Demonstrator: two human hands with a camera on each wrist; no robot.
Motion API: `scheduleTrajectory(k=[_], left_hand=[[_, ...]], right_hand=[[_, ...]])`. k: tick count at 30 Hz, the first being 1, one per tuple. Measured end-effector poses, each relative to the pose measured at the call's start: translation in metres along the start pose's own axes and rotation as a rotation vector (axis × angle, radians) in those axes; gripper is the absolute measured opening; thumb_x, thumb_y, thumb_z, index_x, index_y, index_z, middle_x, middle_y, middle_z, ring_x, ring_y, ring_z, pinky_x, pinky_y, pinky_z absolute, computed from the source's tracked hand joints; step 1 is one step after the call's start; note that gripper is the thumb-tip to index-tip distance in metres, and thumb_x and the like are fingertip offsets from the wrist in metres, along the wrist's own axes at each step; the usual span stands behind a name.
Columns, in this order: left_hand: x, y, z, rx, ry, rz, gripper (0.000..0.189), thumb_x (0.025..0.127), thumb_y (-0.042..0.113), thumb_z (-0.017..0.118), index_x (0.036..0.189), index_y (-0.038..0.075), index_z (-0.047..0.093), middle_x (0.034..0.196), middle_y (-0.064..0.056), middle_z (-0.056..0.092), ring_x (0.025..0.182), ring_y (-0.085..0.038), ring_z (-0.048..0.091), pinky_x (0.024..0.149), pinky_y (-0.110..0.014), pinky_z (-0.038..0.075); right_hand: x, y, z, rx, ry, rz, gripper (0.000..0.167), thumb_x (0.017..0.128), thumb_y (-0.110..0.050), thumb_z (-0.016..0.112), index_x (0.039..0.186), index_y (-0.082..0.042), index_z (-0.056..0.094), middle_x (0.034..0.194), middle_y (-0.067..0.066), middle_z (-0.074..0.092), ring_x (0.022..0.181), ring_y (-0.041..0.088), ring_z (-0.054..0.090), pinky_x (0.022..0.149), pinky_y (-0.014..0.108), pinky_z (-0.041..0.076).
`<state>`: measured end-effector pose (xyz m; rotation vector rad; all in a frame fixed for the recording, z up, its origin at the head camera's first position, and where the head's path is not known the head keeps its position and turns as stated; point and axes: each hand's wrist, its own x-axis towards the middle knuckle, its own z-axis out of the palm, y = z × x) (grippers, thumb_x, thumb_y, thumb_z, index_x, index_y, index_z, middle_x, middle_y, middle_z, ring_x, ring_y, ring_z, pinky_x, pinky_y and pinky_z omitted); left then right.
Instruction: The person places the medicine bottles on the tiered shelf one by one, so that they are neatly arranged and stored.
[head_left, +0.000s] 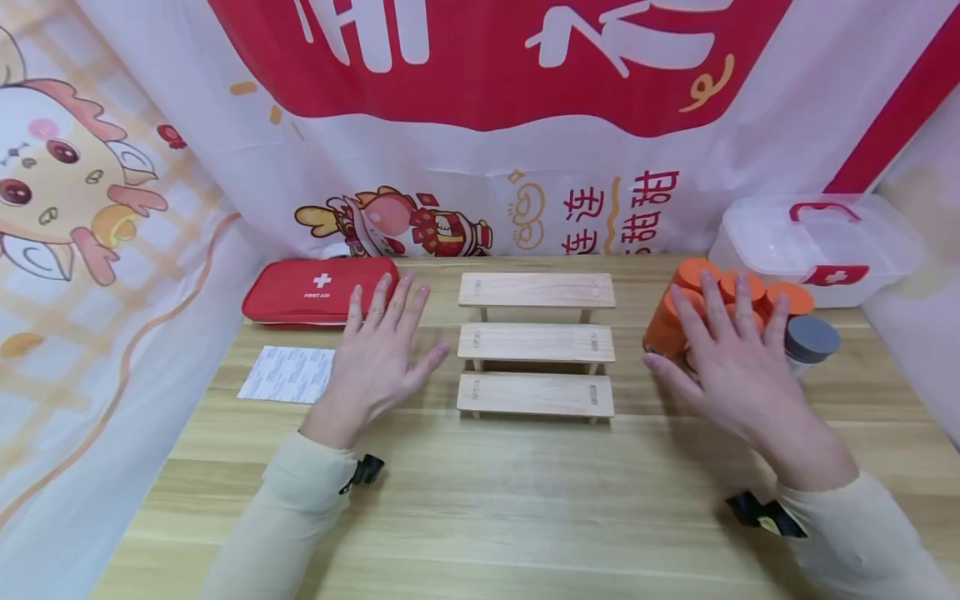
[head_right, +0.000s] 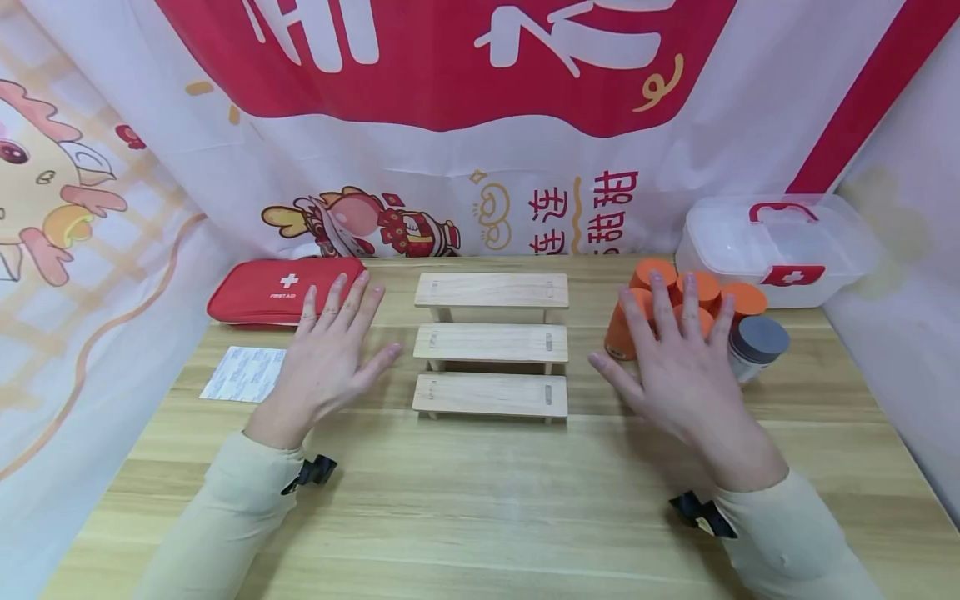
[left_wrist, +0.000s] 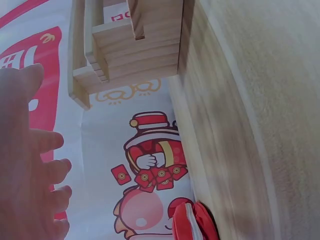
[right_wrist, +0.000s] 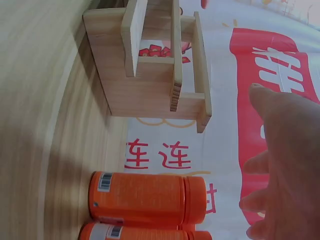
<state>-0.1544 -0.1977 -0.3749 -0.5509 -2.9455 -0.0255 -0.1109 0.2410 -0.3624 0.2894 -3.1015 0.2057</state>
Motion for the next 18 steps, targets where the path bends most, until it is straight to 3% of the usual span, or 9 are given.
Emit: scheduleTrajectory(k=[11, 18], left_hand=[[-0.007, -0.005, -0.008, -0.003, 0.052, 0.038, 0.089, 0.107, 0.07, 0.037, 0.174, 0.015, 0.017, 0.182, -0.011, 0.014, 0.169, -0.04, 0.012, 0.139, -0.06, 0.006], [-0.01, -0.01, -0.015, -0.143, 0.049, 0.041, 0.084, 0.109, 0.061, 0.046, 0.173, 0.012, 0.022, 0.181, -0.01, 0.022, 0.167, -0.04, 0.021, 0.139, -0.058, 0.015]], right_hand=[[-0.014, 0.018, -0.006, 0.05, 0.081, -0.003, 0.103, 0.102, -0.067, 0.058, 0.174, -0.01, 0.012, 0.179, 0.029, 0.004, 0.163, 0.06, -0.006, 0.124, 0.078, -0.023], [-0.023, 0.036, -0.012, 0.122, 0.156, 0.014, 0.101, 0.104, -0.061, 0.059, 0.173, -0.005, 0.011, 0.177, 0.033, 0.01, 0.163, 0.06, 0.0, 0.127, 0.079, -0.013]])
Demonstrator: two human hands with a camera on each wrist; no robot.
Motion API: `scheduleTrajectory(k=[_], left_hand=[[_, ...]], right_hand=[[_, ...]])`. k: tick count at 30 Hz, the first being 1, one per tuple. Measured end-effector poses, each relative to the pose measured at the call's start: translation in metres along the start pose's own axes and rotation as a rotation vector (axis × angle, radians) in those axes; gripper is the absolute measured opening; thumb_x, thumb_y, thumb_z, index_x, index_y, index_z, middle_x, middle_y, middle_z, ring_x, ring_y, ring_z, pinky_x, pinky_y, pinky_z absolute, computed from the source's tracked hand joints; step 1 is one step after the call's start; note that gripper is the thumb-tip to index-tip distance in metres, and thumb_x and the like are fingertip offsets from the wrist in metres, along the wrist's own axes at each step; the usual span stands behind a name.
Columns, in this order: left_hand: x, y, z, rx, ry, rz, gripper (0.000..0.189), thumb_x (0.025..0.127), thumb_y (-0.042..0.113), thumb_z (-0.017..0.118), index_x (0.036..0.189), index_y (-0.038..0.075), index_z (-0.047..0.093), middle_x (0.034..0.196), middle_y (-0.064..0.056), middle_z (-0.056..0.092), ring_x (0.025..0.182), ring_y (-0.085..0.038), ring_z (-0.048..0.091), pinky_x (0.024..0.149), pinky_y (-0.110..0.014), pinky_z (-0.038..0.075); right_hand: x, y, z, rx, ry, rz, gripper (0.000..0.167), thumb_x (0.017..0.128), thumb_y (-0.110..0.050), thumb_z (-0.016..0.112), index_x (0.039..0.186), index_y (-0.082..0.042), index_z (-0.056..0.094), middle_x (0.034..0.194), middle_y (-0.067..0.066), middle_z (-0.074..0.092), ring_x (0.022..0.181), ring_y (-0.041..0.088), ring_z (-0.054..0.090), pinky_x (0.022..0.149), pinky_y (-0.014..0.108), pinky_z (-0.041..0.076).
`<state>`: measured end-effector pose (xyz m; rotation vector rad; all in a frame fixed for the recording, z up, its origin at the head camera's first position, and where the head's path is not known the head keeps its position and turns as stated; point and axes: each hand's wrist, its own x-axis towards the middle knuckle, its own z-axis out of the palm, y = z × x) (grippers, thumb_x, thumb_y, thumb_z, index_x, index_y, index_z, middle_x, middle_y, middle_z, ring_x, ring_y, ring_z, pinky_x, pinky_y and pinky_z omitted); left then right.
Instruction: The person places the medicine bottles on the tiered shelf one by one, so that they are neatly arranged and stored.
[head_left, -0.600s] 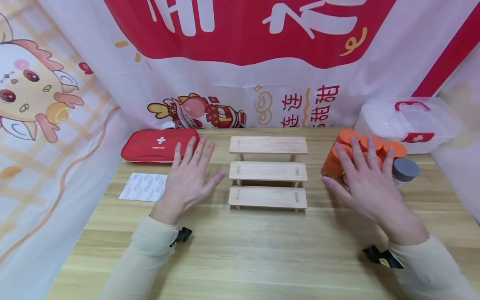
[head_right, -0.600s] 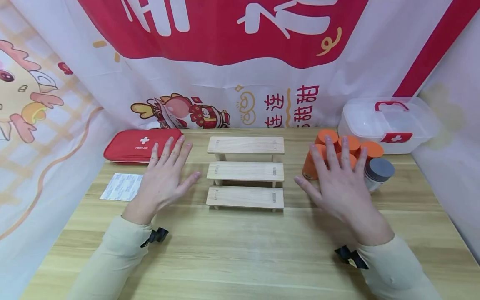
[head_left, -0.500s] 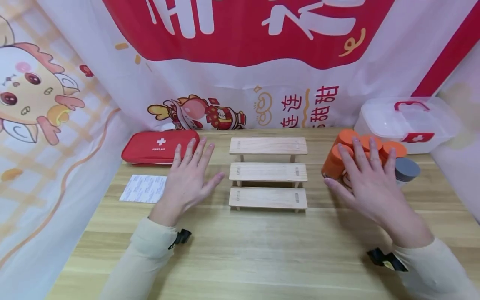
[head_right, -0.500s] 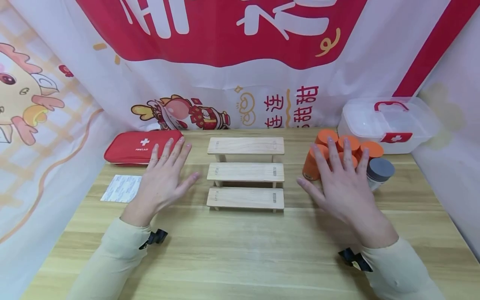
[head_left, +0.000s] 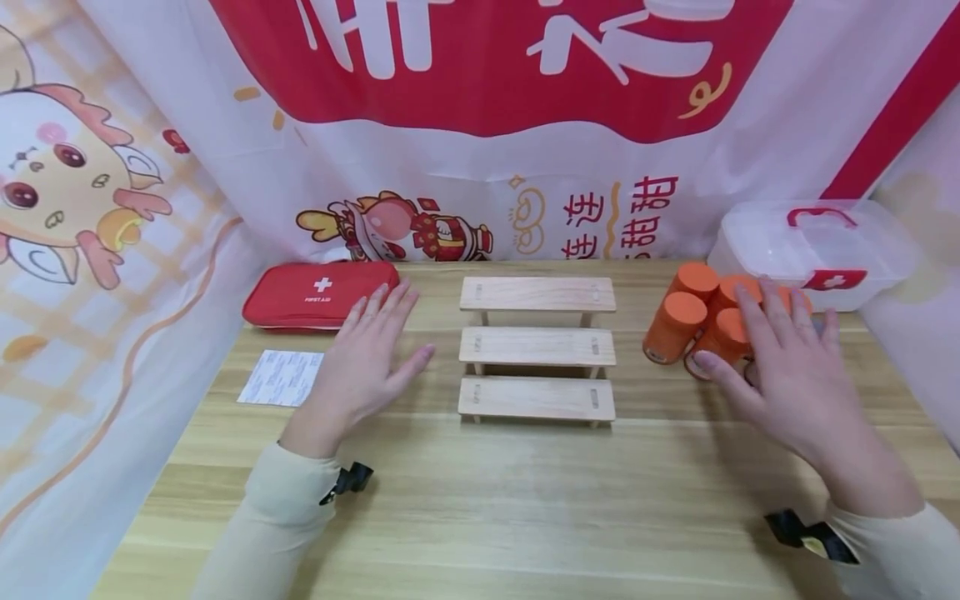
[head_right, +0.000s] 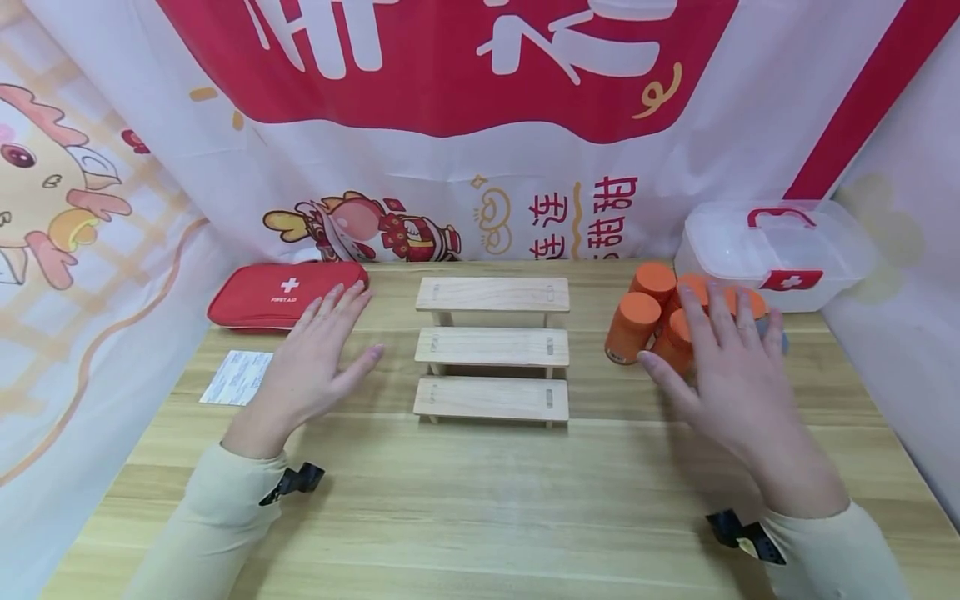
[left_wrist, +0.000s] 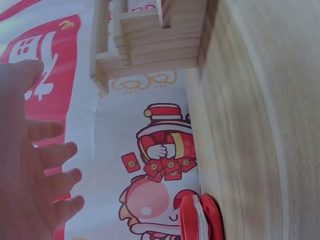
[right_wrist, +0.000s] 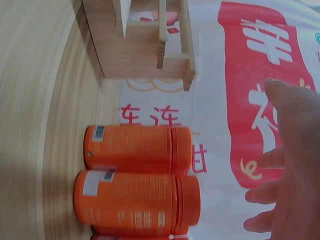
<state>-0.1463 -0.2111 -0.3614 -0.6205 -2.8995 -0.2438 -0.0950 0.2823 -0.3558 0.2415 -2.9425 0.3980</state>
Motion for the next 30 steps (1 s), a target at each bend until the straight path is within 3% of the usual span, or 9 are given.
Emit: scheduleTrajectory(k=[6, 12, 15, 17, 19, 22, 24, 27, 30], left_hand=[[-0.001, -0.001, -0.009, -0.109, 0.003, -0.016, 0.081, 0.108, 0.055, 0.053, 0.171, 0.01, 0.028, 0.179, -0.01, 0.029, 0.166, -0.039, 0.026, 0.135, -0.059, 0.026], [-0.001, -0.001, -0.013, -0.262, -0.007, -0.06, 0.076, 0.107, 0.05, 0.061, 0.169, 0.014, 0.035, 0.173, -0.011, 0.042, 0.159, -0.037, 0.042, 0.127, -0.062, 0.041], [-0.001, 0.0, -0.012, -0.356, 0.018, -0.06, 0.071, 0.107, 0.044, 0.065, 0.165, 0.012, 0.041, 0.163, -0.01, 0.056, 0.15, -0.035, 0.054, 0.123, -0.061, 0.046], [-0.001, 0.0, -0.011, -0.413, 0.034, -0.061, 0.067, 0.106, 0.04, 0.067, 0.163, 0.012, 0.044, 0.155, -0.009, 0.064, 0.145, -0.034, 0.06, 0.12, -0.061, 0.049], [-0.002, -0.001, -0.01, -0.46, 0.042, -0.072, 0.064, 0.106, 0.039, 0.068, 0.161, 0.013, 0.047, 0.147, -0.009, 0.07, 0.139, -0.034, 0.065, 0.117, -0.06, 0.052], [-0.002, -0.002, -0.009, -0.53, 0.034, -0.102, 0.062, 0.105, 0.037, 0.07, 0.159, 0.015, 0.049, 0.139, -0.008, 0.075, 0.134, -0.034, 0.069, 0.113, -0.059, 0.056], [-0.003, -0.003, -0.009, -0.565, 0.014, -0.124, 0.061, 0.104, 0.036, 0.071, 0.158, 0.016, 0.051, 0.136, -0.008, 0.076, 0.132, -0.033, 0.07, 0.112, -0.058, 0.057], [-0.007, -0.005, -0.007, -0.612, -0.05, -0.147, 0.058, 0.104, 0.036, 0.071, 0.155, 0.015, 0.054, 0.135, -0.008, 0.076, 0.13, -0.031, 0.07, 0.113, -0.058, 0.057], [-0.009, -0.007, -0.001, -0.661, -0.134, -0.138, 0.055, 0.105, 0.036, 0.071, 0.152, 0.011, 0.058, 0.136, -0.008, 0.074, 0.127, -0.029, 0.071, 0.112, -0.055, 0.058]], right_hand=[[-0.006, 0.014, -0.006, 0.085, 0.082, 0.037, 0.095, 0.105, -0.049, 0.062, 0.172, -0.002, 0.013, 0.174, 0.036, 0.018, 0.163, 0.057, 0.011, 0.133, 0.074, -0.005], [-0.014, 0.02, -0.007, 0.163, 0.231, 0.183, 0.083, 0.106, -0.042, 0.063, 0.17, -0.003, 0.026, 0.169, 0.034, 0.035, 0.15, 0.06, 0.037, 0.125, 0.078, 0.028], [-0.017, 0.021, -0.006, 0.215, 0.322, 0.274, 0.07, 0.107, -0.035, 0.061, 0.167, -0.006, 0.037, 0.164, 0.033, 0.044, 0.144, 0.06, 0.046, 0.121, 0.077, 0.036], [-0.018, 0.025, -0.004, 0.244, 0.408, 0.308, 0.061, 0.106, -0.03, 0.062, 0.161, -0.007, 0.048, 0.157, 0.032, 0.053, 0.119, 0.042, 0.069, 0.117, 0.052, 0.054], [-0.019, 0.027, -0.002, 0.268, 0.475, 0.342, 0.053, 0.106, -0.028, 0.061, 0.156, -0.008, 0.057, 0.152, 0.029, 0.06, 0.113, 0.038, 0.072, 0.117, 0.03, 0.051], [-0.018, 0.032, 0.0, 0.296, 0.513, 0.385, 0.05, 0.107, -0.028, 0.059, 0.153, -0.01, 0.06, 0.153, 0.024, 0.062, 0.117, 0.031, 0.072, 0.117, 0.018, 0.043], [-0.017, 0.034, 0.0, 0.335, 0.488, 0.428, 0.051, 0.108, -0.028, 0.057, 0.157, -0.011, 0.056, 0.161, 0.019, 0.056, 0.15, 0.042, 0.051, 0.134, 0.036, 0.031], [-0.014, 0.041, 0.002, 0.396, 0.426, 0.52, 0.058, 0.109, -0.03, 0.056, 0.163, -0.012, 0.046, 0.17, 0.013, 0.046, 0.158, 0.039, 0.04, 0.137, 0.049, 0.026], [-0.012, 0.053, 0.005, 0.467, 0.367, 0.625, 0.068, 0.107, -0.035, 0.058, 0.169, -0.017, 0.035, 0.177, 0.009, 0.034, 0.163, 0.035, 0.031, 0.139, 0.046, 0.022]])
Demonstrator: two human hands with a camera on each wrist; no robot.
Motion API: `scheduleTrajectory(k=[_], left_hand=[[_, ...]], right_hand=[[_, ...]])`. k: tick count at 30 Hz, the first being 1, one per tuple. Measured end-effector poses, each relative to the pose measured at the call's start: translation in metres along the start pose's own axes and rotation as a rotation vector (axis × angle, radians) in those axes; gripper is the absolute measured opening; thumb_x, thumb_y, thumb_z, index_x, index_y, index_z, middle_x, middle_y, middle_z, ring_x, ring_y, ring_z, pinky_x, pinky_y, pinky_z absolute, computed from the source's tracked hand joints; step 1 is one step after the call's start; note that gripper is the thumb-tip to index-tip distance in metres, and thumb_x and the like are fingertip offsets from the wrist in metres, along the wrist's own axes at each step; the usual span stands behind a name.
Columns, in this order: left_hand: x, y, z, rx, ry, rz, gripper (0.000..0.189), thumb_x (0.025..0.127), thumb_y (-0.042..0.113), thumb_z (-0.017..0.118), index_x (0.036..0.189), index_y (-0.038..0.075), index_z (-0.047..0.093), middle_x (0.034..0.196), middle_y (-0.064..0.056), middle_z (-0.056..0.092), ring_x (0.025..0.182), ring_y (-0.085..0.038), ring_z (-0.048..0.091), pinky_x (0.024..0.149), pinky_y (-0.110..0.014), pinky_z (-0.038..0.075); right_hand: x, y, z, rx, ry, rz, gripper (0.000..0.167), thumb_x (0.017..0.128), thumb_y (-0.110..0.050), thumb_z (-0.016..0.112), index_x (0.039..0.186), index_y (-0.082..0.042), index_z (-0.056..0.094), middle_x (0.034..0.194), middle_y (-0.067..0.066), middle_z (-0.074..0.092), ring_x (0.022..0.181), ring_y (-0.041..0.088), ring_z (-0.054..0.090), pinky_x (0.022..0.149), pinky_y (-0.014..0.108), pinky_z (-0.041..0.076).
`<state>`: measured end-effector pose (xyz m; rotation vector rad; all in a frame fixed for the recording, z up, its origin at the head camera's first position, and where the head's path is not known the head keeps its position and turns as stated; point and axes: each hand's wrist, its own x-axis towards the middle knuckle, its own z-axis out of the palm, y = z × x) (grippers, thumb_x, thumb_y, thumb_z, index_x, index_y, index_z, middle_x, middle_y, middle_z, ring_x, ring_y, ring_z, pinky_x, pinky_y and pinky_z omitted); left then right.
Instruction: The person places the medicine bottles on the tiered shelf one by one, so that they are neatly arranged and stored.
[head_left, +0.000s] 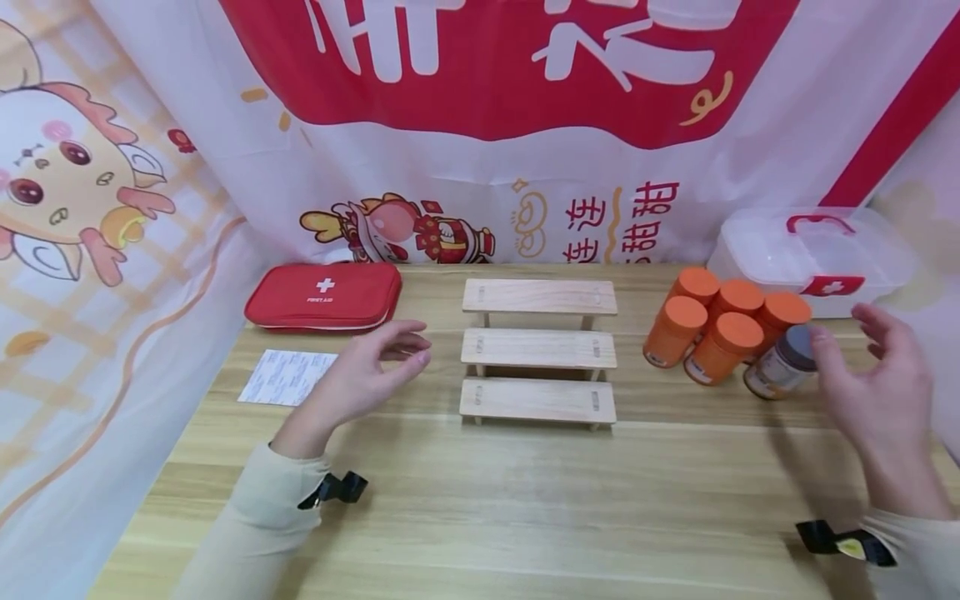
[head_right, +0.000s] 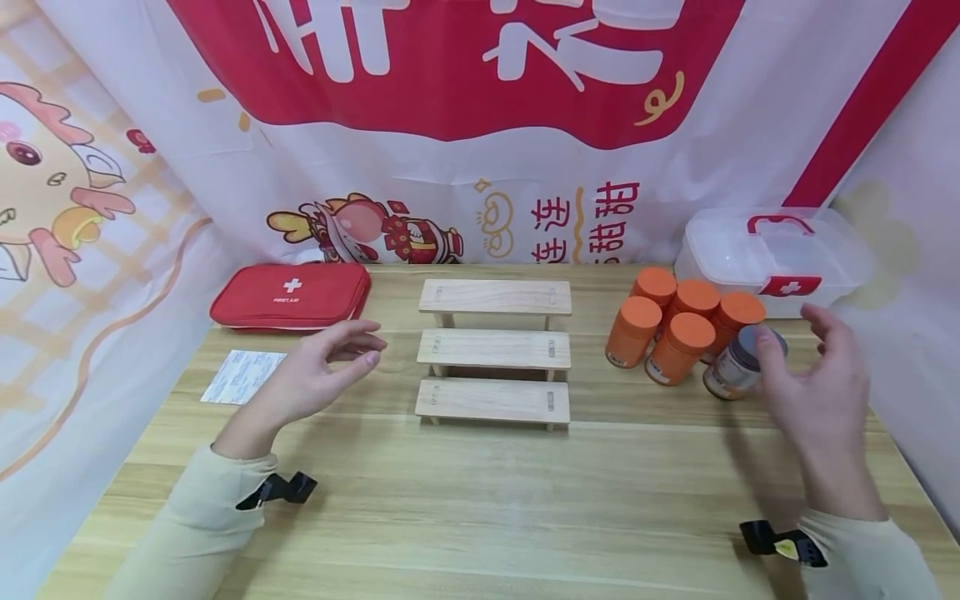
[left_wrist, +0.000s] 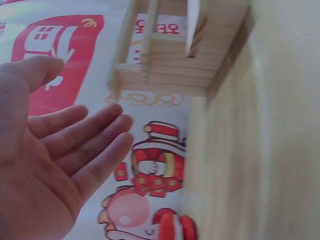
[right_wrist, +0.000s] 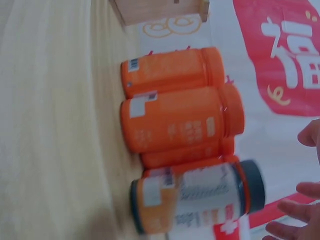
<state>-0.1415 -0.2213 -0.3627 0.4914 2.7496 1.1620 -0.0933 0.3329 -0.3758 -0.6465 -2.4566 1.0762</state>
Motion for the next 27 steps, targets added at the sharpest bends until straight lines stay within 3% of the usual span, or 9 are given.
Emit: scheduleTrajectory(k=[4, 9, 14, 21, 27], left_hand=[[-0.003, -0.011, 0.008, -0.062, -0.101, 0.009, 0.052, 0.105, 0.028, 0.073, 0.149, 0.005, 0.059, 0.139, -0.014, 0.072, 0.125, -0.03, 0.071, 0.112, -0.053, 0.058], [-0.008, -0.022, 0.018, -0.128, -0.191, 0.014, 0.06, 0.103, 0.025, 0.074, 0.153, -0.002, 0.053, 0.146, -0.022, 0.066, 0.133, -0.037, 0.066, 0.116, -0.056, 0.054], [-0.009, -0.026, 0.029, -0.17, -0.221, 0.0, 0.067, 0.101, 0.027, 0.078, 0.156, 0.002, 0.05, 0.151, -0.017, 0.064, 0.14, -0.037, 0.062, 0.121, -0.058, 0.049], [-0.007, -0.026, 0.045, -0.191, -0.253, -0.011, 0.072, 0.098, 0.029, 0.081, 0.158, 0.005, 0.048, 0.153, -0.011, 0.062, 0.14, -0.033, 0.062, 0.123, -0.055, 0.048], [-0.002, -0.025, 0.053, -0.28, -0.268, -0.017, 0.073, 0.098, 0.02, 0.081, 0.159, 0.003, 0.046, 0.149, -0.016, 0.064, 0.134, -0.034, 0.066, 0.117, -0.049, 0.055]], right_hand=[[0.009, 0.015, 0.002, 0.074, -0.049, 0.095, 0.078, 0.106, -0.04, 0.062, 0.171, -0.024, 0.023, 0.18, 0.007, 0.026, 0.166, 0.03, 0.024, 0.139, 0.04, 0.02], [0.01, 0.032, 0.005, 0.139, -0.139, 0.153, 0.083, 0.107, -0.045, 0.061, 0.172, -0.03, 0.011, 0.182, 0.004, 0.019, 0.168, 0.028, 0.019, 0.14, 0.042, 0.017], [0.007, 0.041, 0.01, 0.183, -0.124, 0.157, 0.081, 0.107, -0.04, 0.063, 0.172, -0.03, 0.016, 0.18, 0.002, 0.023, 0.167, 0.023, 0.024, 0.139, 0.036, 0.02], [0.007, 0.047, 0.014, 0.207, -0.094, 0.169, 0.074, 0.106, -0.037, 0.066, 0.169, -0.032, 0.027, 0.176, -0.003, 0.034, 0.16, 0.014, 0.038, 0.116, 0.004, 0.036], [0.008, 0.052, 0.017, 0.199, -0.148, 0.172, 0.075, 0.106, -0.042, 0.067, 0.169, -0.035, 0.027, 0.178, 0.001, 0.029, 0.157, 0.015, 0.039, 0.11, 0.003, 0.041]])
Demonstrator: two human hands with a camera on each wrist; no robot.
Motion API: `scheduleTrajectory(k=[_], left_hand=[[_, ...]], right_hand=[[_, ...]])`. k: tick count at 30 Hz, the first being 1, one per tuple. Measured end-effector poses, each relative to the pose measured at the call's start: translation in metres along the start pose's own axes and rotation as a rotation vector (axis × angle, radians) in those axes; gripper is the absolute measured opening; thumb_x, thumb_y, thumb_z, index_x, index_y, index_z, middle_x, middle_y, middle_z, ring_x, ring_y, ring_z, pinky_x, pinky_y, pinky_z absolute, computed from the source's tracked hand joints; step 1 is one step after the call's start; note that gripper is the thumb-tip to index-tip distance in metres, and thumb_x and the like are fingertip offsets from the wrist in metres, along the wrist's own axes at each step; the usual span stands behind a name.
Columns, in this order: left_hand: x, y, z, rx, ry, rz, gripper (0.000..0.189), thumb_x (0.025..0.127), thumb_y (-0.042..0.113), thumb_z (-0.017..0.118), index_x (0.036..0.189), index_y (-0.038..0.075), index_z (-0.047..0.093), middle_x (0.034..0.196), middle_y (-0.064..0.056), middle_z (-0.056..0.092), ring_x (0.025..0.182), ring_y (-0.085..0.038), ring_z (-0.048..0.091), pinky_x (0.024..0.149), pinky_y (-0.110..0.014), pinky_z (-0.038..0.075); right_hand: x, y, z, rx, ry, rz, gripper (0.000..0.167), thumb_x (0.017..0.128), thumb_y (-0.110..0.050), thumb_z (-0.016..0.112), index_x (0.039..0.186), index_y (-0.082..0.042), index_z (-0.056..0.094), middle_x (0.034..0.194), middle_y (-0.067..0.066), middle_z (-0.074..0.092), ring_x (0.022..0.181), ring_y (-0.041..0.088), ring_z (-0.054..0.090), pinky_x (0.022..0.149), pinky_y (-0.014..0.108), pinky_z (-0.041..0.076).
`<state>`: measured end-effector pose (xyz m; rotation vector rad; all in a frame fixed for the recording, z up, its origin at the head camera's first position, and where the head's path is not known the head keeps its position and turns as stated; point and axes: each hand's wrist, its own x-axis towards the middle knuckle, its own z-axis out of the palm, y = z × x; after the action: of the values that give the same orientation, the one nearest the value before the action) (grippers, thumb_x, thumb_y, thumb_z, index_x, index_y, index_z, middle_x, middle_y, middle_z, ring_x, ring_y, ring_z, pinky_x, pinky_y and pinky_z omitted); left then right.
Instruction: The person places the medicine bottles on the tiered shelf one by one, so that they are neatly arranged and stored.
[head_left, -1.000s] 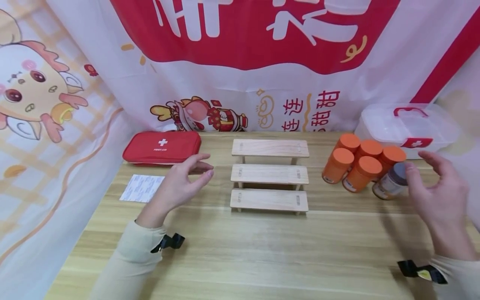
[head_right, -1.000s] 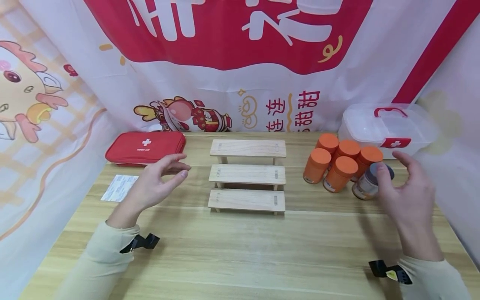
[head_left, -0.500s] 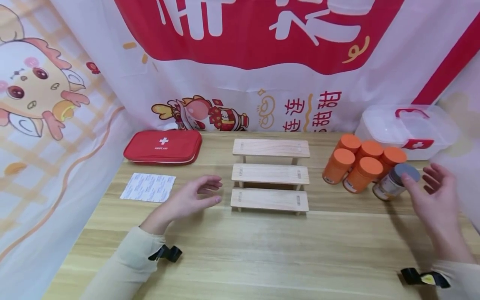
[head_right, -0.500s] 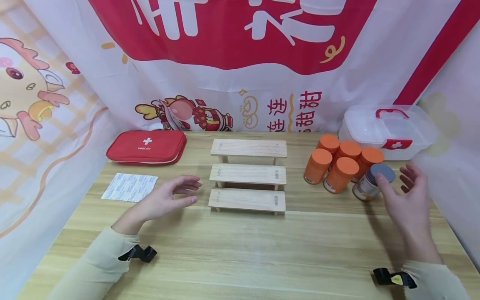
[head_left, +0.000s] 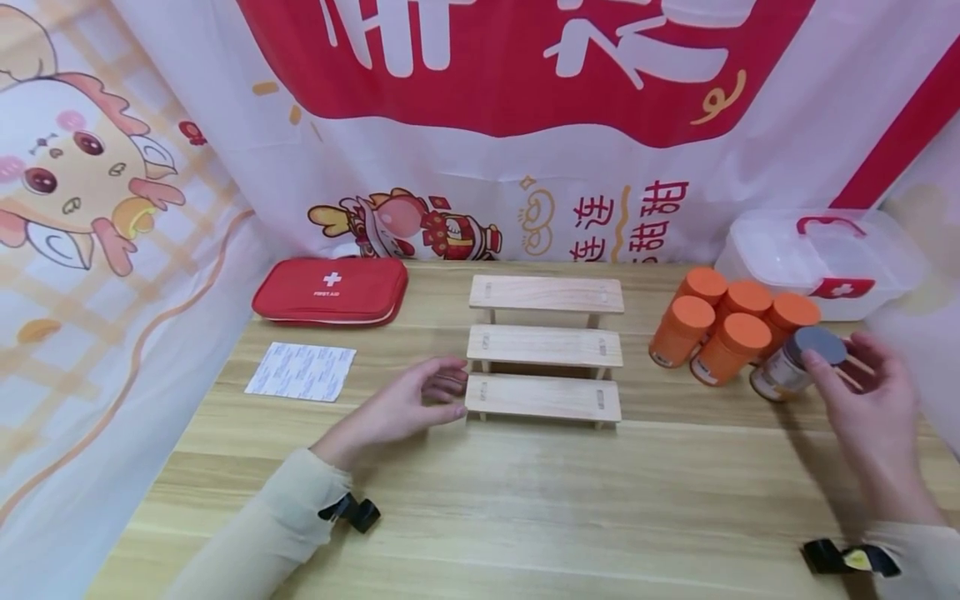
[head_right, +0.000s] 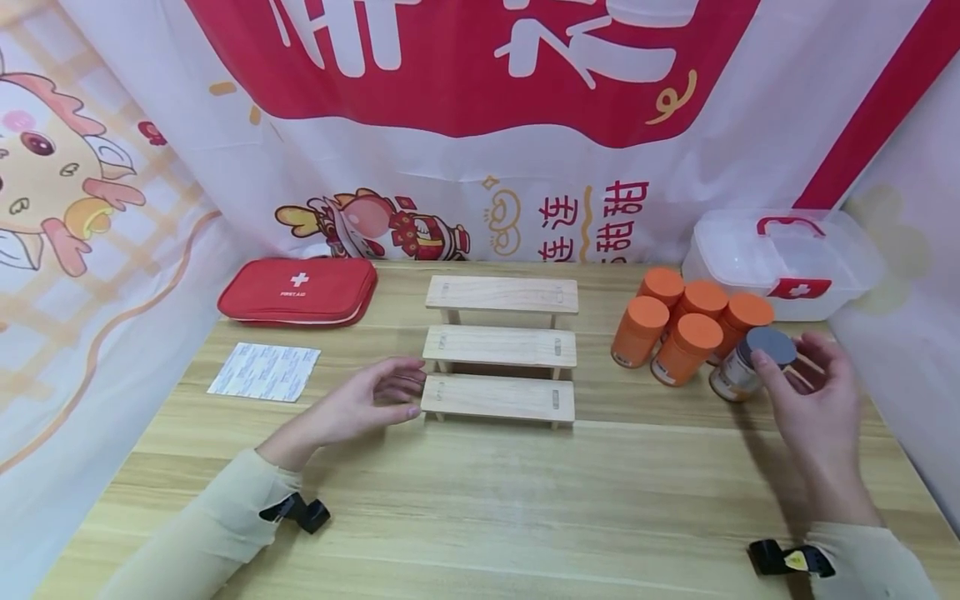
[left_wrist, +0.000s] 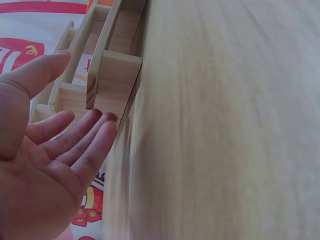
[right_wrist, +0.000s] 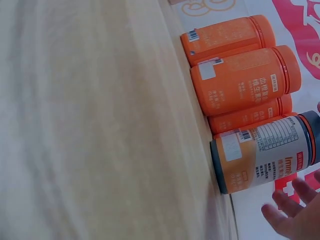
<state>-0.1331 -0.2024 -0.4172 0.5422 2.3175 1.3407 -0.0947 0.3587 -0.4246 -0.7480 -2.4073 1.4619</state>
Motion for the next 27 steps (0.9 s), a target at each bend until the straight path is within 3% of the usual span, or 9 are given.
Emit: scheduleTrajectory(k=[5, 12, 20, 27], left_hand=[[0.006, -0.003, 0.003, -0.069, -0.015, -0.01, 0.072, 0.098, 0.012, 0.08, 0.158, -0.001, 0.045, 0.148, -0.022, 0.063, 0.131, -0.036, 0.067, 0.11, -0.041, 0.06], [0.01, -0.006, 0.006, -0.02, -0.021, -0.021, 0.062, 0.098, 0.013, 0.079, 0.153, 0.001, 0.052, 0.141, -0.018, 0.067, 0.125, -0.031, 0.069, 0.107, -0.041, 0.061], [0.01, -0.006, 0.006, -0.008, -0.023, -0.023, 0.061, 0.099, 0.014, 0.079, 0.152, 0.001, 0.053, 0.138, -0.018, 0.068, 0.124, -0.03, 0.069, 0.109, -0.044, 0.06], [0.011, -0.007, 0.007, 0.004, -0.017, -0.029, 0.061, 0.098, 0.013, 0.079, 0.153, 0.004, 0.053, 0.137, -0.014, 0.069, 0.123, -0.027, 0.069, 0.109, -0.042, 0.06]], right_hand=[[0.001, 0.006, -0.001, -0.086, -0.05, -0.05, 0.073, 0.105, -0.046, 0.067, 0.169, -0.031, 0.033, 0.176, 0.005, 0.035, 0.151, 0.016, 0.045, 0.098, -0.003, 0.044], [0.003, 0.008, -0.002, -0.155, -0.095, -0.064, 0.079, 0.106, -0.049, 0.064, 0.171, -0.025, 0.027, 0.177, 0.015, 0.031, 0.149, 0.025, 0.045, 0.09, -0.004, 0.046], [0.005, 0.006, -0.004, -0.153, -0.111, -0.071, 0.08, 0.106, -0.047, 0.064, 0.172, -0.023, 0.027, 0.177, 0.017, 0.029, 0.152, 0.033, 0.044, 0.085, -0.004, 0.047], [0.005, 0.003, -0.005, -0.189, -0.102, -0.046, 0.081, 0.106, -0.05, 0.063, 0.172, -0.022, 0.026, 0.178, 0.018, 0.027, 0.157, 0.043, 0.038, 0.092, -0.002, 0.047]])
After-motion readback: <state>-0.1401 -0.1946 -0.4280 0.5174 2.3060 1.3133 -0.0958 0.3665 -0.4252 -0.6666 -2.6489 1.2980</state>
